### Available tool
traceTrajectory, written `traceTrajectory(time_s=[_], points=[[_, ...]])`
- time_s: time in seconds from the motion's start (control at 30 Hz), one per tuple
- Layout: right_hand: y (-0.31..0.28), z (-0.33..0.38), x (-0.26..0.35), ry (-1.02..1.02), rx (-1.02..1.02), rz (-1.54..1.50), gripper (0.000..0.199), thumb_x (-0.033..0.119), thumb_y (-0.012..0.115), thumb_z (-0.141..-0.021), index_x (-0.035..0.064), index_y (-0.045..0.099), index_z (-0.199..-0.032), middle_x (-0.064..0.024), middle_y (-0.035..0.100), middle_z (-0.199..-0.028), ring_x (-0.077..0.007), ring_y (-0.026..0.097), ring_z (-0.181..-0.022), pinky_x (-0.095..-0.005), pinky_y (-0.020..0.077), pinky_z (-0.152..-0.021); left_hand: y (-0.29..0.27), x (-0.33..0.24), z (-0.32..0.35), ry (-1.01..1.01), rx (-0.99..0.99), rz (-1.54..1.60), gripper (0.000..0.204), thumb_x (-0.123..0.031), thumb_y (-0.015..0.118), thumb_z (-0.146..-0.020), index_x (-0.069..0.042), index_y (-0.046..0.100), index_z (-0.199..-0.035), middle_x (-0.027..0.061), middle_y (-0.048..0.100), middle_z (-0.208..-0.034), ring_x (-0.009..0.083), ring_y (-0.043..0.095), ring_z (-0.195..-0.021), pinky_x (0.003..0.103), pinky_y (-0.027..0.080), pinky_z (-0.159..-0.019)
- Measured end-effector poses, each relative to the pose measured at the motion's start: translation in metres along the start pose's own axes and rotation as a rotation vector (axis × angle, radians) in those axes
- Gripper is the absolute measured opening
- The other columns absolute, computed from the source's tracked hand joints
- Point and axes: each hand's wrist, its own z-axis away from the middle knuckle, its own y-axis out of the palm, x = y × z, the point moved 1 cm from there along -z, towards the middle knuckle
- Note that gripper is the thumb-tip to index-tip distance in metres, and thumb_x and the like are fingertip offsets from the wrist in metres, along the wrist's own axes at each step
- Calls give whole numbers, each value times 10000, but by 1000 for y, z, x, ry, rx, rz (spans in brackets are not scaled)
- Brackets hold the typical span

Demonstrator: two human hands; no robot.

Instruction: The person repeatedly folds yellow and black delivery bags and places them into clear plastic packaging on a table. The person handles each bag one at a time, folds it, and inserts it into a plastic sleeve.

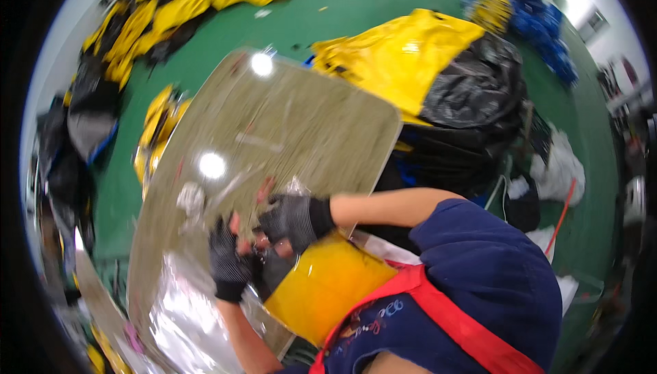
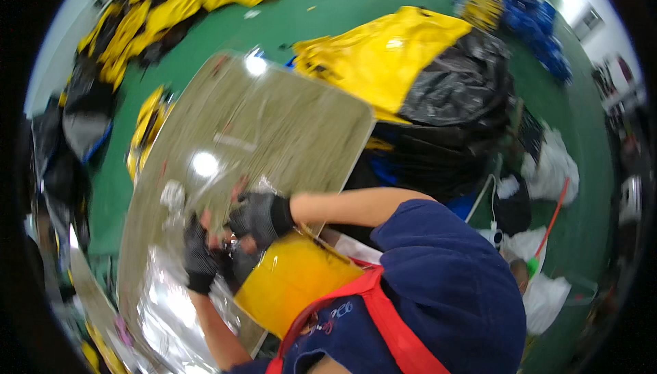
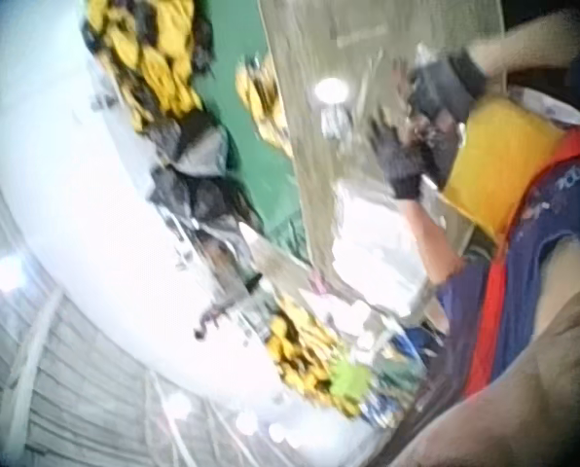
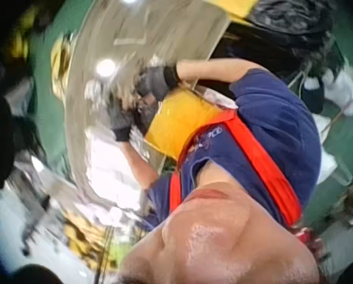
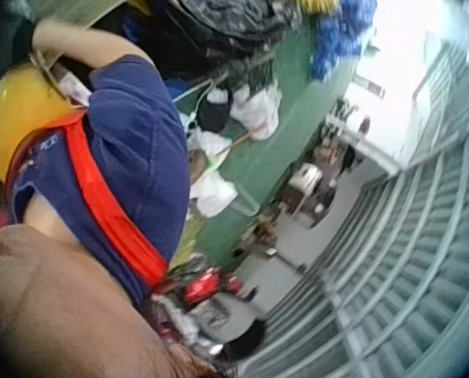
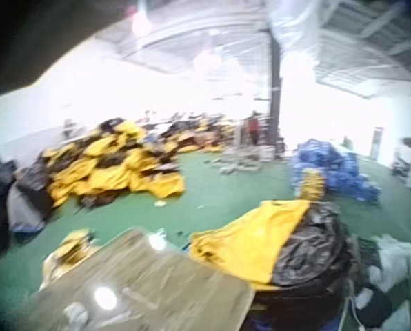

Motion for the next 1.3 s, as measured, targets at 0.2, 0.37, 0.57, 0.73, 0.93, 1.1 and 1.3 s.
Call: traceTrajectory(time_s=[0.2, 0.37, 0.57, 0.73, 0.93, 1.1, 1.3], points=[[52, 149, -197, 532, -1049, 156, 337, 283, 576, -836, 87, 618, -1107, -151, 587, -1191, -329, 565, -1084, -458, 410, -965, 68, 5, 85, -513, -426, 639, 515, -357, 498, -934, -65, 452, -1356, 169, 374, -1452, 359, 428, -1216, 420, 299, -1043], [99, 247, -340, 1280, -646, 571, 312, 305, 564, -846, 113, 668, -1068, -141, 661, -1077, -304, 620, -1021, -464, 467, -878, 31, 19, 39, -670, -317, 579, 560, -411, 468, -934, -82, 418, -1384, 165, 349, -1468, 364, 346, -1282, 467, 228, -1079], [69, 302, -402, 1612, -898, 47, 415, 423, 465, -888, 100, 678, -1039, -166, 657, -1081, -347, 619, -1005, -467, 470, -876, -37, 64, 6, -665, -273, 686, 615, -477, 432, -934, -102, 376, -1419, 161, 320, -1487, 371, 248, -1362, 523, 143, -1122], [-68, 286, -224, 714, -1218, 58, 351, 303, 591, -867, 19, 651, -1064, -197, 621, -1132, -351, 601, -1013, -415, 476, -884, -52, 104, -40, -487, -71, 1463, 603, -501, 379, -927, -96, 432, -1370, 170, 277, -1508, 381, 231, -1384, 556, 115, -1138], [81, 196, 0, -225, -393, 423, 308, 321, 553, -812, 111, 671, -1003, -143, 515, -1217, -327, 427, -1179, -503, 340, -969, 0, 110, -149, -226, 427, 1639, 626, -590, 326, -903, -194, 459, -1370, 203, 275, -1458, 420, 246, -1333, 615, 125, -1077], [196, 67, 60, -274, 164, 143, 324, 230, 602, -717, 115, 695, -1005, -189, 299, -1493, -353, 160, -1430, -654, 96, -1090, -2, 128, -211, -492, 258, 343, 576, -470, 474, -877, -133, 473, -1343, 190, 468, -1293, 380, 429, -1184, 508, 293, -1015], [161, 38, 52, -507, -83, 35, 495, 525, 576, -786, 142, 634, -1094, -157, 421, -1397, -424, 308, -1338, -654, 96, -1090, 4, 155, -144, 18, -147, -279, 330, -225, 525, -873, -105, 581, -1175, 166, 645, -1069, 322, 617, -1006, 467, 501, -840]])
